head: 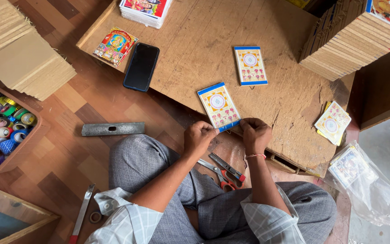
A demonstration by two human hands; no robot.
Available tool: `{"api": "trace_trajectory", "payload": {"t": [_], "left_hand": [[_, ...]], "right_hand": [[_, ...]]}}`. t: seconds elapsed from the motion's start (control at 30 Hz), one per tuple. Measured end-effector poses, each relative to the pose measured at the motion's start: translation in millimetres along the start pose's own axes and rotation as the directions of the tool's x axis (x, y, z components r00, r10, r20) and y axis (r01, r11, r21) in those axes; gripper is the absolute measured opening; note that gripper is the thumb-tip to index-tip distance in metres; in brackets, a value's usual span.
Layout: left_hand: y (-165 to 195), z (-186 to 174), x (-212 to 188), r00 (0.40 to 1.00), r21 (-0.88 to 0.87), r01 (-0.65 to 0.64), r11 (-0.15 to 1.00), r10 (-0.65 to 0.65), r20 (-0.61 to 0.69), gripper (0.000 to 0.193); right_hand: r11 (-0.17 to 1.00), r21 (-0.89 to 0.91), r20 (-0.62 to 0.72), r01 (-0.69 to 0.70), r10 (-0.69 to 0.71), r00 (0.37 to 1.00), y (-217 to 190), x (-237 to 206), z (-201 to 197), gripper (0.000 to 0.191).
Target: The person sits on the floor at a low wooden bench and assembles small religious picture cards, placing a printed image over a cardboard backing and folding and pressing the edges to secure them. They use scissors to trim, stack finished cards aside, and handle new prints and backing boards one at a time.
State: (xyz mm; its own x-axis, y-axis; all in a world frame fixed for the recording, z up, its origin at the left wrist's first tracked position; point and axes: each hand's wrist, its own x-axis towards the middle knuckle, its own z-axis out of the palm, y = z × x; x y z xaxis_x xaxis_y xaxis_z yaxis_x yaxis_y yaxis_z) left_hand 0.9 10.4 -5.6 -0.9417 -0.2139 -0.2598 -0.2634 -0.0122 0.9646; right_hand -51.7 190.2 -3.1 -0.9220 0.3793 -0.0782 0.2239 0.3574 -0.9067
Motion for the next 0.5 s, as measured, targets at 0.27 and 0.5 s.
{"api": "trace_trajectory", "payload": {"t": [0.27,0.5], "left_hand": [[-2.4,1.0,0.5,1.000,-0.025,-0.030,0.999,0.029,-0.005,0.017],[-1.8,1.1,1.5,0.999,0.010,-0.048,0.999,0.048,0.011,0.017]], "right_hand": [[1.000,-0.017,-0.006,0.004,-0.004,1.000,2.6,0.4,1.1,0.012],[0.996,-0.085,-0.037,-0.009,0.006,0.999,-0.9,-1.7,2.6,0.012]]}}
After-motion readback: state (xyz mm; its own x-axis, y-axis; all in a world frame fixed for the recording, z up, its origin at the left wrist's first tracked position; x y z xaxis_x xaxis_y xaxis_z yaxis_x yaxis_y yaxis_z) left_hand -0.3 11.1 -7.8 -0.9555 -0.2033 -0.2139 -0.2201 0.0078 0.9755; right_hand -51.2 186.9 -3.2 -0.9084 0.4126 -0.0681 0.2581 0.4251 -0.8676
